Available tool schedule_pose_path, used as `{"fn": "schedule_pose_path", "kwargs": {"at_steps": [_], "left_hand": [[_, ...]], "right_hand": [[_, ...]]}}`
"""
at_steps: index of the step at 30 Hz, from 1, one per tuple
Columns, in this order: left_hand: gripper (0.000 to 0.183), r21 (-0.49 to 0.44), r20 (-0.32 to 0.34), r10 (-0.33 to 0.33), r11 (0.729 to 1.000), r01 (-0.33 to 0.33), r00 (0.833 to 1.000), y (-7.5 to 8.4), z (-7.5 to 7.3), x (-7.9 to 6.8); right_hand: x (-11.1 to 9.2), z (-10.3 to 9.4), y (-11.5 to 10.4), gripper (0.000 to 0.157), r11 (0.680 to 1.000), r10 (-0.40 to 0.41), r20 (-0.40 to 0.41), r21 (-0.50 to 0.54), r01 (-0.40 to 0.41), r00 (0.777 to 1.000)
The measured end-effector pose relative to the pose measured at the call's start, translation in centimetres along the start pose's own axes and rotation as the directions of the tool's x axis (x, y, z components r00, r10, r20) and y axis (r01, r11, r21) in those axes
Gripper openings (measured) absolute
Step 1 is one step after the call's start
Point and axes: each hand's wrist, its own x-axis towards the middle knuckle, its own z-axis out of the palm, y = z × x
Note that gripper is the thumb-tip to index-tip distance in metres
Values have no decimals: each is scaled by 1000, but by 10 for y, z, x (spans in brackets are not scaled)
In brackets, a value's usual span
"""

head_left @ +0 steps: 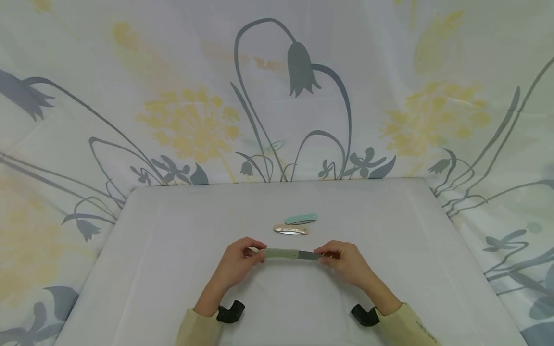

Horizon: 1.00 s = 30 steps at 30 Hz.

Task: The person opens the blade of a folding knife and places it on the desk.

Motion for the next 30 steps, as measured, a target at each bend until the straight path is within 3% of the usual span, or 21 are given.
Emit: {"fn": "schedule_pose_path", "kwargs": {"at_steps": [5,11,21,30], "left_hand": [[26,12,31,1,1000,-2,1000,-9,0,6],[23,114,-13,19,993,-18,1000,-16,3,12],[22,197,-44,18,980,-9,999,-23,5,15],[20,269,-21,-1,963,6,1000,-24,6,17]], "right_hand": [[3,2,5,20,999,25,-17,-32,-25,1000],[9,5,10,18,995,101,-2,-17,-101,995],[15,12,6,16,968,251,-40,15,-250,967],[18,17,5,16,953,301,-84,-18,-304,950]]}}
